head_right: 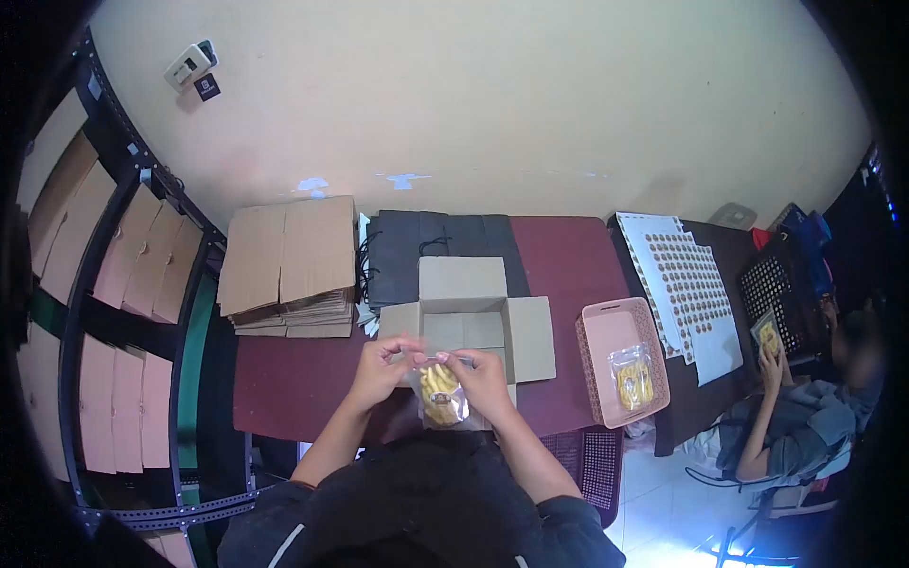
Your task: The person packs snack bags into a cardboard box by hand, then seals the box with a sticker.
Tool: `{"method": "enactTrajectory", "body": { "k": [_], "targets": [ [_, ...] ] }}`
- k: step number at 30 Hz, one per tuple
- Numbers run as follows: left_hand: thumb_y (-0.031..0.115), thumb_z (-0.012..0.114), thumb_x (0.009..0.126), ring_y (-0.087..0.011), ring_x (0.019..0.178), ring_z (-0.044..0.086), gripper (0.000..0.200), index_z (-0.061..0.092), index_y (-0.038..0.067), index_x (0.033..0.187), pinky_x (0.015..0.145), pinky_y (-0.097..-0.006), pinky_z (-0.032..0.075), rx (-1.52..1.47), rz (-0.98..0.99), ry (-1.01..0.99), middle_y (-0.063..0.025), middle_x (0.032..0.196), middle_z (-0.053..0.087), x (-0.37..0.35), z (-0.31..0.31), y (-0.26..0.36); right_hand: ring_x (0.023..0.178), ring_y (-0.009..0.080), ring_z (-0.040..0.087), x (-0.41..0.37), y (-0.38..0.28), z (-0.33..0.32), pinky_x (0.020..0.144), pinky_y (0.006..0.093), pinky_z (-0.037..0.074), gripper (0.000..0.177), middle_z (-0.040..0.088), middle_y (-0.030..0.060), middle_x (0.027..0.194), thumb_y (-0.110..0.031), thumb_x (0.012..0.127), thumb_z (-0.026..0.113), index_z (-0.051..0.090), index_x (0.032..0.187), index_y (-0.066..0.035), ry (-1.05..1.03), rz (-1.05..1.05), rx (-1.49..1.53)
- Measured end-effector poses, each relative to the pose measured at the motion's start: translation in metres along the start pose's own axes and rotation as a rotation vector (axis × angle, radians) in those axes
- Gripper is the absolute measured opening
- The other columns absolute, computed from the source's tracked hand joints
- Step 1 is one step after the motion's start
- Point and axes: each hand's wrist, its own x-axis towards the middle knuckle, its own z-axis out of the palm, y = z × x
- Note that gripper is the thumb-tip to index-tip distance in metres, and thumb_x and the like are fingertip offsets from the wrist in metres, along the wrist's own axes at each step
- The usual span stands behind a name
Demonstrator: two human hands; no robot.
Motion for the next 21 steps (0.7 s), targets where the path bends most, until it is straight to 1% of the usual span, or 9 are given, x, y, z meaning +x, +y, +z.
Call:
{"method": "enactTrajectory", "body": {
  "k": [2, 3, 10, 11, 12, 15, 16, 19, 21],
  "targets": [
    [0.003, 0.063, 0.083, -0.0045, 0.076, 0.056, 0.050, 0.048, 0.005, 0.130, 0.074, -0.0193, 0.043, -0.263, -0.138, 0.025, -0.0013, 0.082, 0.063, -0.001, 0.000, 0.024, 0.072, 0.0083, 0.058, 0.001, 0.001, -0.005, 0.065, 0.0235, 0.047, 0.023, 0.067, 0.0062, 0.077, -0.016, 0.088, 0.060, 0.067, 0.092, 0.005, -0.133, 0.105, 0.123],
    [0.004, 0.063, 0.084, -0.0024, 0.076, 0.053, 0.071, 0.025, 0.008, 0.143, 0.075, -0.0182, 0.042, -0.302, -0.122, -0.033, 0.0006, 0.080, 0.061, 0.000, -0.002, 0.026, 0.076, 0.0095, 0.059, 0.002, 0.003, -0.009, 0.070, 0.0251, 0.047, 0.027, 0.067, 0.0069, 0.082, -0.019, 0.092, 0.055, 0.066, 0.096, 0.005, -0.200, 0.083, 0.080],
    [0.007, 0.060, 0.086, -0.0034, 0.087, 0.056, 0.073, 0.018, 0.008, 0.145, 0.092, -0.0275, 0.039, -0.230, -0.004, -0.076, -0.0018, 0.085, 0.066, -0.003, -0.016, 0.033, 0.096, 0.0142, 0.058, 0.002, -0.006, -0.030, 0.088, 0.0278, 0.043, 0.041, 0.065, 0.0100, 0.101, -0.029, 0.097, 0.044, 0.060, 0.110, 0.006, -0.497, 0.147, 0.195],
    [0.007, 0.059, 0.086, -0.0056, 0.088, 0.057, 0.064, 0.027, 0.006, 0.142, 0.107, -0.0340, 0.023, -0.264, -0.021, -0.015, -0.0035, 0.089, 0.066, -0.002, -0.013, 0.034, 0.100, 0.0144, 0.056, 0.005, 0.003, -0.029, 0.092, 0.0294, 0.040, 0.043, 0.064, 0.0103, 0.104, -0.031, 0.098, 0.041, 0.059, 0.113, 0.004, -0.525, 0.169, 0.270],
    [0.007, 0.059, 0.086, -0.0056, 0.088, 0.057, 0.064, 0.027, 0.006, 0.142, 0.107, -0.0340, 0.023, -0.263, -0.022, -0.016, -0.0035, 0.089, 0.066, -0.002, -0.008, 0.032, 0.100, 0.0144, 0.056, 0.004, 0.001, -0.025, 0.092, 0.0294, 0.040, 0.043, 0.064, 0.0103, 0.104, -0.031, 0.098, 0.041, 0.059, 0.113, 0.004, -0.524, 0.169, 0.272],
    [0.014, 0.053, 0.090, -0.0223, 0.107, 0.055, 0.036, 0.051, 0.004, 0.125, 0.100, -0.0366, 0.034, 0.187, 0.106, 0.393, -0.0139, 0.111, 0.061, 0.001, 0.007, 0.036, 0.105, 0.0192, 0.055, 0.006, -0.005, -0.001, 0.095, 0.0313, 0.038, 0.043, 0.062, 0.0134, 0.111, -0.030, 0.098, 0.038, 0.058, 0.115, 0.004, -0.082, 0.025, 0.187],
    [0.014, 0.053, 0.090, -0.0223, 0.107, 0.055, 0.036, 0.051, 0.004, 0.125, 0.100, -0.0366, 0.034, 0.186, 0.110, 0.397, -0.0139, 0.111, 0.061, 0.000, 0.009, 0.035, 0.105, 0.0192, 0.055, 0.007, -0.007, 0.004, 0.095, 0.0313, 0.038, 0.043, 0.062, 0.0134, 0.111, -0.030, 0.098, 0.038, 0.058, 0.115, 0.004, -0.085, 0.021, 0.185],
    [0.028, 0.048, 0.093, -0.0303, 0.122, 0.043, 0.043, 0.050, 0.001, 0.125, 0.102, -0.0393, 0.030, 0.184, 0.177, 0.121, -0.0174, 0.125, 0.051, -0.008, 0.022, 0.028, 0.105, 0.0282, 0.052, 0.003, -0.017, 0.014, 0.094, 0.0339, 0.038, 0.037, 0.055, 0.0196, 0.115, -0.022, 0.096, 0.039, 0.054, 0.122, 0.000, 0.118, -0.491, -0.336],
    [0.031, 0.049, 0.092, -0.0309, 0.122, 0.043, 0.047, 0.049, -0.001, 0.125, 0.103, -0.0396, 0.030, 0.119, 0.225, 0.144, -0.0178, 0.127, 0.050, -0.010, 0.033, 0.025, 0.105, 0.0283, 0.051, -0.001, -0.012, 0.026, 0.093, 0.0343, 0.039, 0.036, 0.052, 0.0188, 0.117, -0.020, 0.096, 0.039, 0.054, 0.123, -0.001, 0.142, -0.539, -0.326]
  ]
}}
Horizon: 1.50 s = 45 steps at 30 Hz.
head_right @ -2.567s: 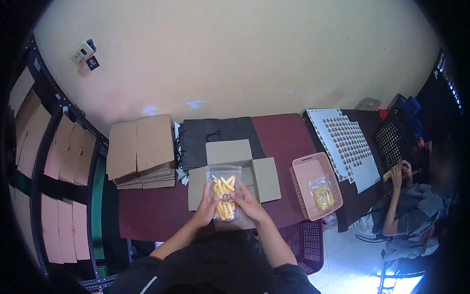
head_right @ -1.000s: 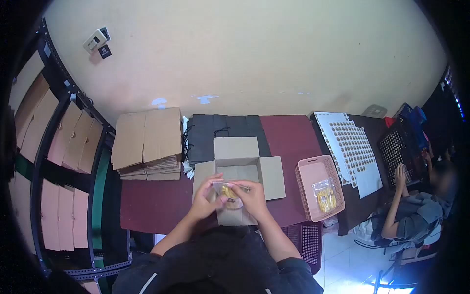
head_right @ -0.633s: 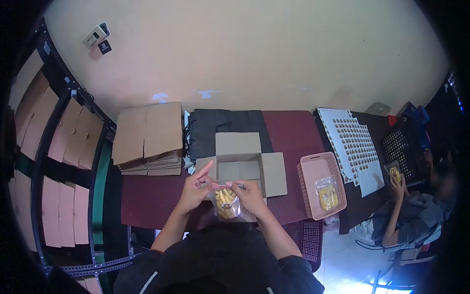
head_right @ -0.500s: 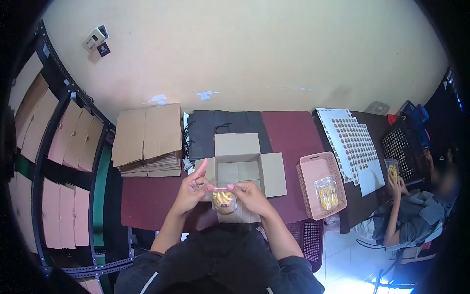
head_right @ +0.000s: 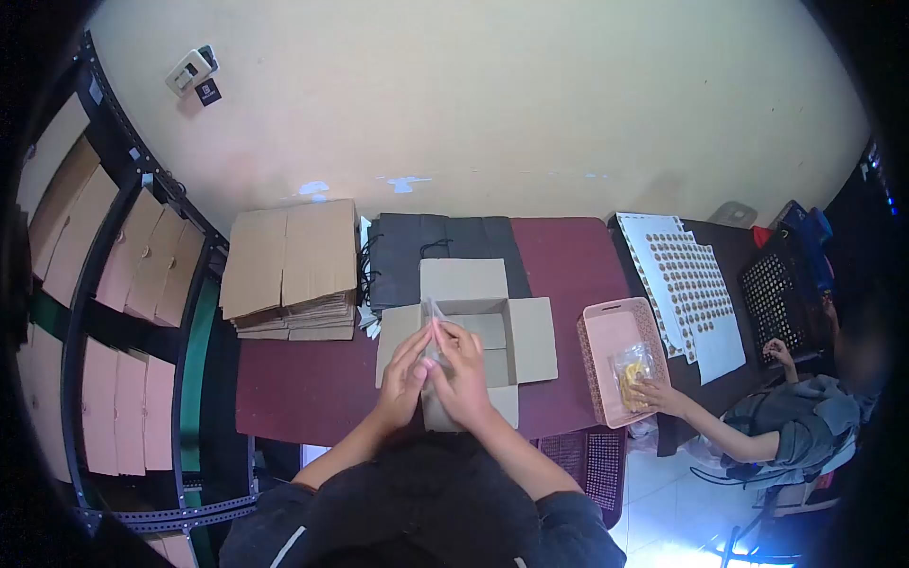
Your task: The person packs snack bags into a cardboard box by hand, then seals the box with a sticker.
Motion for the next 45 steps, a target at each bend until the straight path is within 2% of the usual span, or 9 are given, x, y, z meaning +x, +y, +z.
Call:
{"method": "enactTrajectory", "body": {
  "k": [5, 13, 15, 17, 23, 26, 31, 39, 45],
  "targets": [
    [0.034, 0.062, 0.083, -0.0316, 0.123, 0.042, 0.063, 0.042, -0.003, 0.129, 0.105, -0.0402, 0.027, -0.001, 0.011, 0.016, -0.0191, 0.131, 0.045, -0.003, 0.002, -0.003, 0.102, 0.0218, 0.050, -0.006, 0.000, 0.012, 0.089, 0.0317, 0.040, 0.034, 0.049, 0.0136, 0.115, -0.019, 0.096, 0.042, 0.055, 0.122, -0.002, 0.053, 0.203, 0.267],
    [0.021, 0.071, 0.075, -0.0308, 0.094, 0.059, 0.027, 0.060, 0.002, 0.092, 0.104, -0.0500, 0.026, 0.117, -0.147, 0.072, -0.0126, 0.093, 0.063, -0.001, -0.010, -0.012, 0.110, 0.0205, 0.047, 0.009, 0.007, 0.006, 0.088, 0.0307, 0.039, 0.040, 0.043, 0.0137, 0.126, -0.012, 0.072, 0.072, 0.060, 0.110, -0.008, 0.182, 0.485, 0.287],
    [0.018, 0.068, 0.076, -0.0288, 0.089, 0.060, 0.018, 0.062, 0.003, 0.085, 0.105, -0.0508, 0.024, 0.137, -0.082, 0.073, -0.0105, 0.087, 0.064, 0.000, -0.012, -0.010, 0.108, 0.0197, 0.048, 0.005, 0.027, -0.004, 0.090, 0.0330, 0.039, 0.038, 0.051, 0.0125, 0.120, -0.009, 0.072, 0.073, 0.062, 0.108, -0.006, 0.156, 0.538, 0.524],
    [0.014, 0.064, 0.079, -0.0270, 0.088, 0.061, 0.013, 0.063, 0.004, 0.087, 0.105, -0.0516, 0.022, 0.146, -0.045, -0.028, -0.0092, 0.087, 0.064, -0.002, -0.013, -0.014, 0.102, 0.0180, 0.053, 0.002, 0.035, -0.016, 0.091, 0.0330, 0.039, 0.034, 0.061, 0.0095, 0.104, -0.008, 0.073, 0.073, 0.063, 0.106, -0.003, -0.205, 0.852, 0.824],
    [0.013, 0.053, 0.088, -0.0237, 0.089, 0.063, 0.015, 0.064, 0.003, 0.092, 0.110, -0.0526, 0.005, 0.025, -0.101, -0.143, -0.0086, 0.091, 0.066, 0.005, -0.028, -0.010, 0.104, 0.0194, 0.054, -0.002, 0.032, -0.025, 0.089, 0.0330, 0.042, 0.020, 0.064, 0.0135, 0.101, -0.013, 0.080, 0.068, 0.069, 0.093, 0.001, -0.157, 0.704, 0.680],
    [0.018, 0.046, 0.093, -0.0220, 0.092, 0.063, 0.024, 0.064, 0.004, 0.097, 0.111, -0.0504, 0.001, -0.078, -0.089, -0.297, -0.0074, 0.097, 0.066, 0.009, -0.041, -0.002, 0.110, 0.0223, 0.052, 0.002, 0.031, -0.040, 0.091, 0.0325, 0.041, 0.025, 0.061, 0.0179, 0.109, -0.019, 0.086, 0.061, 0.067, 0.101, 0.000, -0.408, 0.525, 0.570],
    [0.023, 0.041, 0.096, -0.0203, 0.089, 0.063, 0.030, 0.063, 0.003, 0.103, 0.113, -0.0464, 0.006, -0.194, -0.166, -0.410, -0.0085, 0.094, 0.067, 0.011, -0.048, 0.005, 0.106, 0.0204, 0.055, 0.010, 0.019, -0.052, 0.091, 0.0320, 0.041, 0.025, 0.064, 0.0154, 0.105, -0.017, 0.088, 0.058, 0.067, 0.103, 0.000, -0.503, 0.438, 0.539],
    [0.020, 0.058, 0.087, -0.0212, 0.086, 0.064, 0.021, 0.064, 0.003, 0.097, 0.108, -0.0485, 0.024, -0.009, -0.142, -0.083, -0.0086, 0.087, 0.068, 0.008, -0.028, -0.013, 0.084, 0.0133, 0.061, -0.001, 0.014, -0.018, 0.078, 0.0250, 0.046, 0.015, 0.068, 0.0109, 0.089, -0.007, 0.080, 0.067, 0.068, 0.092, 0.002, -0.027, 0.413, 0.400],
    [0.016, 0.050, 0.091, -0.0241, 0.081, 0.065, 0.022, 0.064, 0.005, 0.103, 0.109, -0.0483, 0.020, 0.017, -0.155, -0.350, -0.0098, 0.083, 0.068, 0.014, -0.048, -0.010, 0.075, 0.0100, 0.057, -0.005, 0.019, -0.040, 0.070, 0.0238, 0.044, 0.014, 0.065, 0.0073, 0.079, -0.009, 0.084, 0.063, 0.069, 0.088, 0.003, -0.172, 0.456, 0.298]
  ]
}}
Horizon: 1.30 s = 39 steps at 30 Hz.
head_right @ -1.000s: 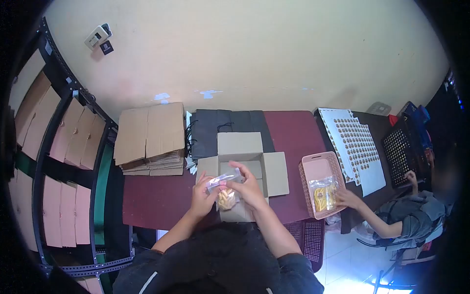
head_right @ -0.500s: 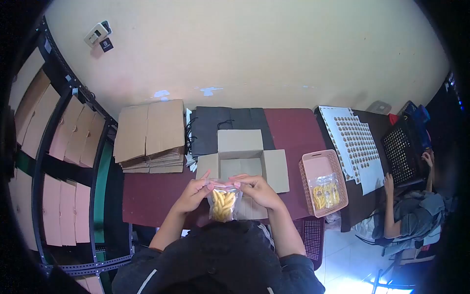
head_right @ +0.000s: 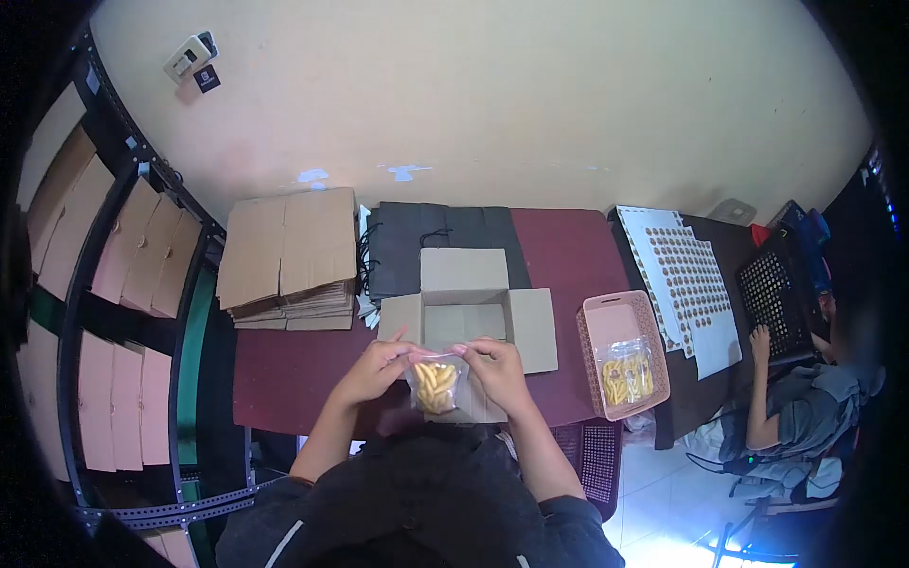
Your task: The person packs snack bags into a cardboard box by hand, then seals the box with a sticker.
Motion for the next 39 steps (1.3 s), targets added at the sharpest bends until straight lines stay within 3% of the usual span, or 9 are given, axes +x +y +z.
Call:
{"method": "enactTrajectory", "body": {
  "k": [6, 11, 14, 20, 24, 28, 30, 35, 39],
  "targets": [
    [0.016, 0.038, 0.096, -0.0262, 0.111, 0.055, 0.033, 0.050, 0.003, 0.124, 0.109, -0.0436, 0.023, -0.187, -0.204, -0.282, -0.0146, 0.117, 0.059, 0.001, 0.003, 0.013, 0.080, 0.0103, 0.059, -0.005, 0.018, -0.010, 0.073, 0.0243, 0.045, 0.019, 0.067, 0.0087, 0.085, -0.013, 0.088, 0.058, 0.068, 0.092, 0.003, 0.040, 0.092, 0.084],
    [0.030, 0.072, 0.075, -0.0383, 0.134, 0.015, 0.091, 0.015, 0.004, 0.141, 0.108, -0.0442, 0.024, 0.163, 0.071, 0.019, -0.0230, 0.144, 0.009, 0.001, 0.058, -0.008, 0.077, 0.0101, 0.058, 0.007, 0.036, -0.009, 0.071, 0.0234, 0.046, 0.019, 0.065, 0.0078, 0.087, -0.011, 0.090, 0.055, 0.063, 0.095, 0.005, 0.429, 0.029, 0.148],
    [0.030, 0.072, 0.073, -0.0402, 0.130, 0.024, 0.088, 0.020, 0.005, 0.140, 0.106, -0.0452, 0.024, 0.388, 0.177, 0.021, -0.0249, 0.141, 0.017, 0.001, 0.085, -0.024, 0.075, 0.0087, 0.060, 0.004, 0.033, 0.005, 0.064, 0.0209, 0.046, 0.022, 0.065, 0.0057, 0.089, -0.016, 0.092, 0.055, 0.063, 0.100, 0.003, 0.382, 0.065, 0.220],
    [0.005, 0.055, 0.087, -0.0228, 0.127, 0.033, 0.072, 0.009, 0.005, 0.142, 0.106, -0.0378, 0.028, -0.208, -0.040, 0.236, -0.0160, 0.137, 0.031, 0.016, 0.108, -0.080, 0.096, 0.0165, 0.058, 0.019, 0.074, 0.015, 0.084, 0.0275, 0.047, 0.037, 0.061, 0.0127, 0.106, -0.018, 0.092, 0.055, 0.050, 0.122, 0.003, 0.348, -0.012, 0.142],
    [0.000, 0.054, 0.086, -0.0234, 0.124, 0.038, 0.079, 0.001, 0.009, 0.145, 0.098, -0.0341, 0.039, -1.006, -0.408, 0.128, -0.0153, 0.140, 0.027, 0.022, 0.091, -0.106, 0.093, 0.0184, 0.059, 0.026, 0.134, 0.014, 0.079, 0.0293, 0.047, 0.069, 0.061, 0.0188, 0.102, -0.023, 0.084, 0.067, 0.029, 0.135, 0.003, 0.120, 0.334, 0.270],
    [0.016, 0.058, 0.086, -0.0323, 0.135, 0.020, 0.085, -0.003, 0.004, 0.144, 0.109, -0.0406, 0.021, -0.134, -0.302, 0.180, -0.0241, 0.145, 0.017, 0.015, 0.095, -0.133, 0.074, 0.0201, 0.063, 0.044, 0.194, 0.012, 0.063, 0.0310, 0.050, 0.062, 0.065, 0.0125, 0.084, -0.021, 0.076, 0.074, 0.043, 0.124, 0.005, 0.049, 0.474, 0.244],
    [0.018, 0.059, 0.083, -0.0387, 0.137, 0.009, 0.086, 0.000, 0.001, 0.143, 0.111, -0.0409, 0.012, 0.401, -0.098, 0.172, -0.0284, 0.145, 0.013, 0.011, 0.087, -0.109, 0.068, 0.0151, 0.061, 0.055, 0.221, 0.016, 0.060, 0.0274, 0.048, 0.056, 0.066, 0.0095, 0.081, -0.020, 0.075, 0.075, 0.049, 0.117, 0.004, 0.183, 0.388, -0.223],
    [0.022, 0.047, 0.086, -0.0435, 0.129, 0.028, 0.055, 0.034, -0.001, 0.134, 0.109, -0.0494, 0.019, 0.637, -0.314, -0.234, -0.0270, 0.136, 0.035, 0.007, 0.100, -0.122, 0.075, 0.0147, 0.061, 0.077, 0.239, 0.042, 0.063, 0.0282, 0.048, 0.048, 0.064, 0.0125, 0.084, -0.025, 0.076, 0.073, 0.054, 0.109, 0.005, 0.157, 0.412, -0.308],
    [0.024, 0.044, 0.087, -0.0409, 0.124, 0.037, 0.046, 0.044, 0.001, 0.127, 0.109, -0.0474, 0.019, 0.832, -0.211, -0.122, -0.0238, 0.128, 0.045, -0.002, 0.109, -0.126, 0.079, 0.0238, 0.062, 0.083, 0.268, 0.046, 0.072, 0.0342, 0.050, 0.036, 0.064, 0.0164, 0.087, -0.021, 0.081, 0.065, 0.058, 0.102, 0.006, 0.001, 0.378, -0.211]
  ]
}}
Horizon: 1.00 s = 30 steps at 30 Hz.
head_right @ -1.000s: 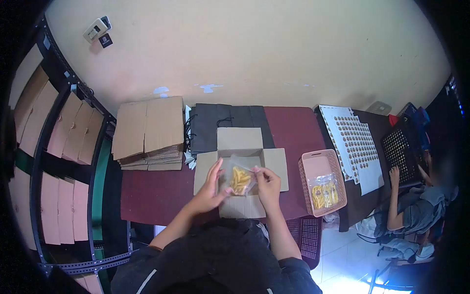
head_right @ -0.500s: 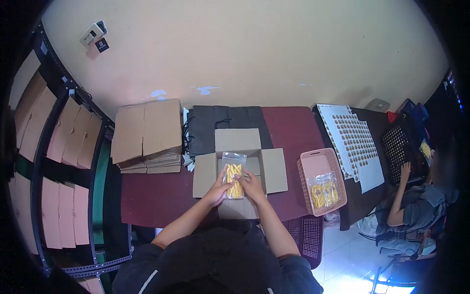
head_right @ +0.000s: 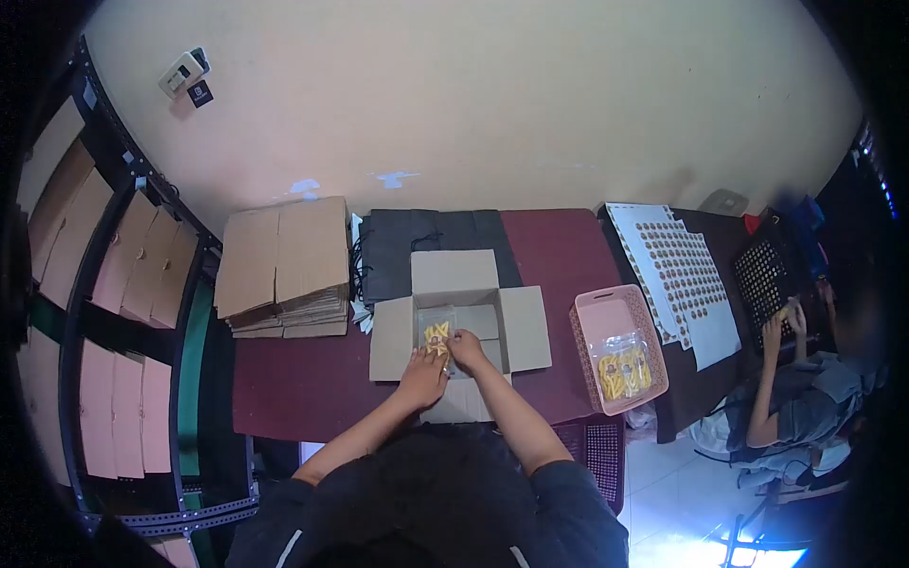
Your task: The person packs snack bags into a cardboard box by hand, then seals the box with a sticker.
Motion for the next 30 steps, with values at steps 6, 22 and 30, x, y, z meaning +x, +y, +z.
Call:
{"method": "enactTrajectory", "body": {
  "k": [6, 22, 30],
  "targets": [
    [0.027, 0.040, 0.088, -0.0378, 0.120, 0.042, 0.041, 0.052, 0.004, 0.120, 0.107, -0.0514, 0.020, 0.095, -0.070, -0.238, -0.0222, 0.118, 0.053, 0.000, -0.014, 0.013, 0.095, 0.0336, 0.059, -0.068, -0.050, -0.042, 0.084, 0.0382, 0.047, 0.039, 0.060, 0.0231, 0.102, -0.013, 0.077, 0.063, 0.056, 0.111, 0.004, 0.244, -0.294, -0.233],
    [0.008, 0.048, 0.085, -0.0307, 0.106, 0.055, 0.027, 0.060, 0.008, 0.109, 0.090, -0.0397, 0.045, -0.627, 0.533, -0.344, -0.0166, 0.115, 0.054, 0.110, 0.085, 0.247, 0.094, 0.0388, 0.054, -0.193, 0.122, -0.279, 0.085, 0.0443, 0.043, 0.044, 0.056, 0.0247, 0.098, -0.014, 0.072, 0.066, 0.055, 0.110, 0.003, 0.726, 0.072, -0.545],
    [0.012, 0.051, 0.082, -0.0258, 0.072, 0.063, 0.049, 0.027, 0.008, 0.125, 0.062, -0.0401, 0.057, -1.455, -0.670, -0.652, -0.0176, 0.100, 0.053, 0.167, 0.186, 0.289, 0.088, 0.0358, 0.057, -0.197, 0.124, -0.291, 0.079, 0.0438, 0.046, 0.056, 0.055, 0.0190, 0.098, -0.018, 0.068, 0.071, 0.051, 0.118, -0.002, 0.614, 0.142, -0.629]
  ]
}}
